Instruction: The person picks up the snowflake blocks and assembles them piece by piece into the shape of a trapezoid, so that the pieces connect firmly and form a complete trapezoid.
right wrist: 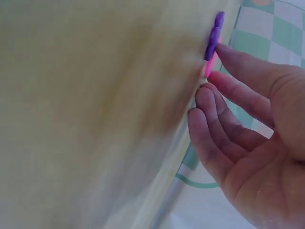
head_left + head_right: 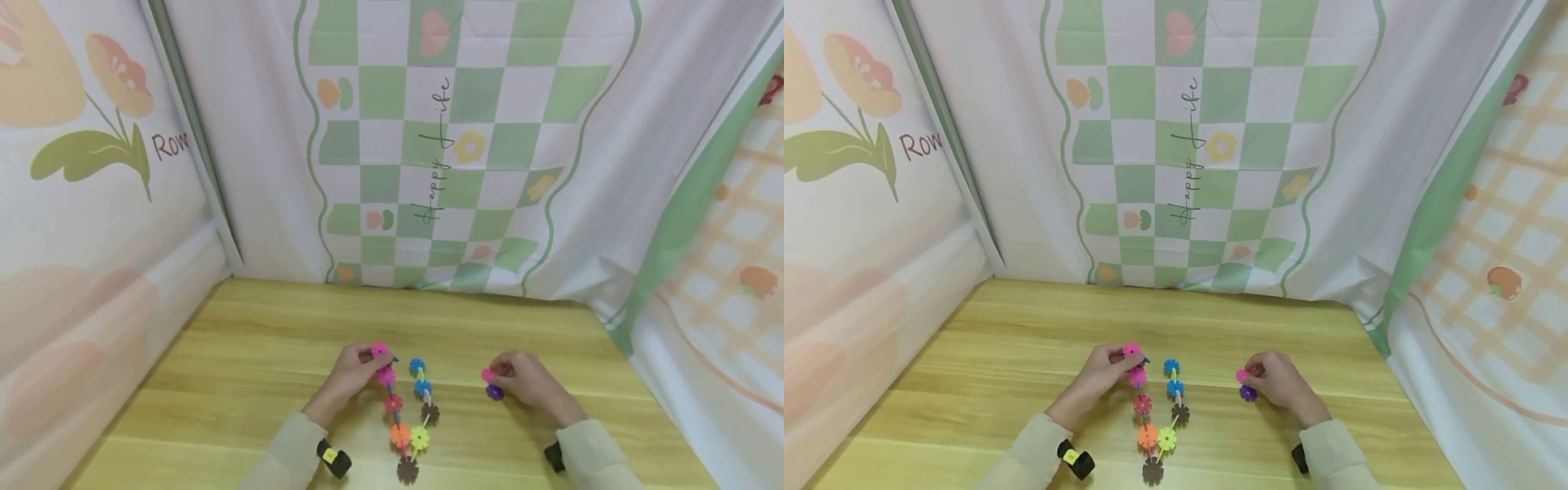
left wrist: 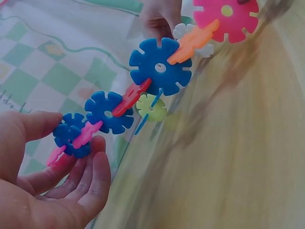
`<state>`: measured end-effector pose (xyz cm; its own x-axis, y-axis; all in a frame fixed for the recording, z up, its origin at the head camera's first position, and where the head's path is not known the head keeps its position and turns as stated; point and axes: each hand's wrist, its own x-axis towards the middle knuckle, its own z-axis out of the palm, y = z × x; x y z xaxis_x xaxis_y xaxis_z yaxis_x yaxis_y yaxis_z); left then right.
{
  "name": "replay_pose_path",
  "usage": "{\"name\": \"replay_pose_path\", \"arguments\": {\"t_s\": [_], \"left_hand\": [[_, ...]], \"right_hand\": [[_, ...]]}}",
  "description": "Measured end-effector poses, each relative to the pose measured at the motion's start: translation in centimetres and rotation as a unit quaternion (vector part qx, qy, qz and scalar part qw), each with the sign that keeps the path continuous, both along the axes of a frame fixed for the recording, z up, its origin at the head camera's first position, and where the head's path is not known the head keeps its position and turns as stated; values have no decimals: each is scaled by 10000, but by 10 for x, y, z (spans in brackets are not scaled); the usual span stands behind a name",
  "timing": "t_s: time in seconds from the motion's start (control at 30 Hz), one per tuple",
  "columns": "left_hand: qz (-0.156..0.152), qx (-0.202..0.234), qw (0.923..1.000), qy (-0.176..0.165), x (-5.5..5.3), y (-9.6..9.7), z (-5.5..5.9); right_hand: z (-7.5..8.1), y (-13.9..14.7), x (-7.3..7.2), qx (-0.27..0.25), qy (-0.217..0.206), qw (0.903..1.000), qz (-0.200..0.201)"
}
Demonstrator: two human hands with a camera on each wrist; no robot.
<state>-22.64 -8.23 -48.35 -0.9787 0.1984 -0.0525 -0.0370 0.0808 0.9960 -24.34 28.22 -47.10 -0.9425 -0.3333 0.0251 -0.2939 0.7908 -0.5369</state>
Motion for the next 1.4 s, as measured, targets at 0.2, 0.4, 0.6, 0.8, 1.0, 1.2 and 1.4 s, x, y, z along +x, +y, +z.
{"name": "replay_pose_path", "arguments": {"t_s": [0.2, 0.4, 0.6, 0.8, 1.0, 1.2, 1.4], "left_hand": [[22, 176, 9998, -42, 0, -2, 4], [5, 233, 9997, -18, 1, -4, 5], [-16, 235, 9997, 12, 1, -7, 4], [-24, 280, 9996, 35, -2, -7, 2], [17, 318, 9995, -26, -5, -7, 1], [-12, 309, 9995, -68, -5, -9, 3], [-51, 287, 9996, -62, -6, -10, 4]], "right_hand": [[5, 0, -4, -374, -685, 9969, -59], [11, -9, -6, -791, -904, 9927, -119], [20, -44, -11, -1128, -645, 9913, 209], [29, -88, -14, -2001, -1381, 9688, 491], [30, -118, -17, -2384, -1706, 9529, 771], [26, -132, -21, -2349, -1552, 9548, 950], [26, -137, -23, -2338, -1620, 9539, 955]]}}
